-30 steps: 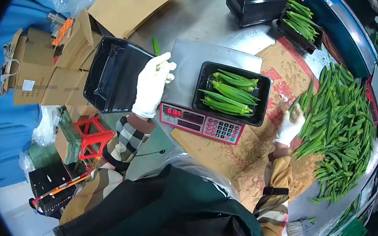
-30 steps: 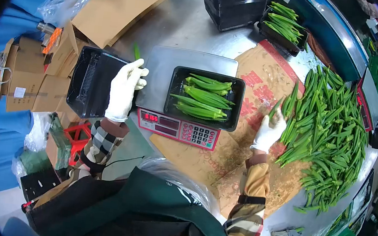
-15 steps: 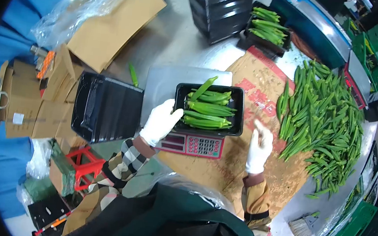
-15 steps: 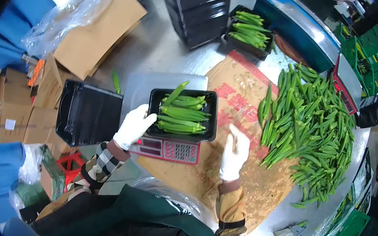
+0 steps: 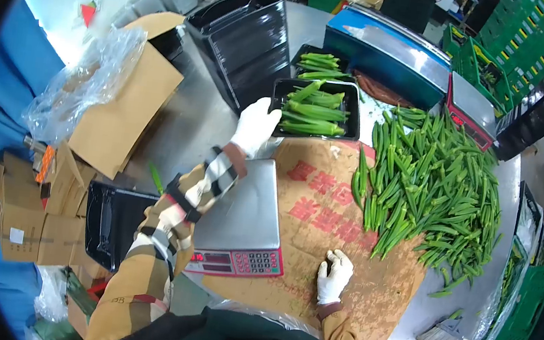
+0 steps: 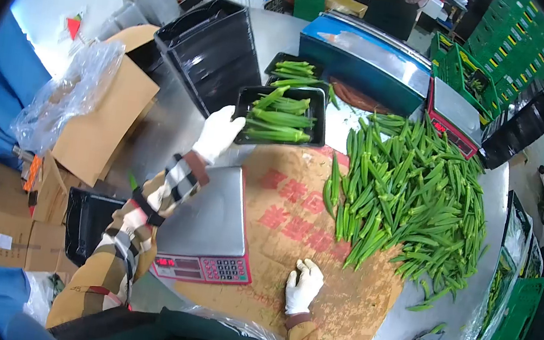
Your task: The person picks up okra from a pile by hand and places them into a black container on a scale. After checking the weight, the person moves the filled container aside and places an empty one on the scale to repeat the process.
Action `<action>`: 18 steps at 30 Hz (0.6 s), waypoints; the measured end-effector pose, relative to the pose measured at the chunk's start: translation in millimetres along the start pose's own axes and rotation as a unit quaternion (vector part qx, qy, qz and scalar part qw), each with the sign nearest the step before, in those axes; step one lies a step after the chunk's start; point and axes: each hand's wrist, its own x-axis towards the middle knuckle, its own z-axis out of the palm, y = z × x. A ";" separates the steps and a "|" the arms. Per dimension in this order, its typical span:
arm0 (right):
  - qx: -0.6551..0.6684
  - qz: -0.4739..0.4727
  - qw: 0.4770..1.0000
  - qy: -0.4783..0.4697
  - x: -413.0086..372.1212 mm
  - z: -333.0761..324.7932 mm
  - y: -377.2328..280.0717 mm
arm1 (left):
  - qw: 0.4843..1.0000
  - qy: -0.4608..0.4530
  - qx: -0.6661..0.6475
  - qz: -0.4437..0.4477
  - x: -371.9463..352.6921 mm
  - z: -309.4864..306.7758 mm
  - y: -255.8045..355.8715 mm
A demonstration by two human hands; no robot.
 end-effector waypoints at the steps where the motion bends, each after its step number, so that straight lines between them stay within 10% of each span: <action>1: -0.002 0.000 1.000 -0.007 1.4 -1.3 0.1 | 1.000 -0.002 0.021 0.002 30.5 20.6 -17.8; 6: -0.019 0.007 0.999 -0.032 8.1 -5.1 -0.3 | 0.999 -0.022 0.003 -0.043 121.8 76.2 -28.3; 10: -0.028 0.011 0.999 -0.035 9.5 -4.8 -0.8 | 0.933 -0.074 -0.260 -0.238 128.7 81.9 -17.8; 18: -0.021 0.011 0.999 -0.022 9.4 -4.4 1.3 | 0.968 -0.029 -0.249 -0.015 -41.8 -48.0 67.3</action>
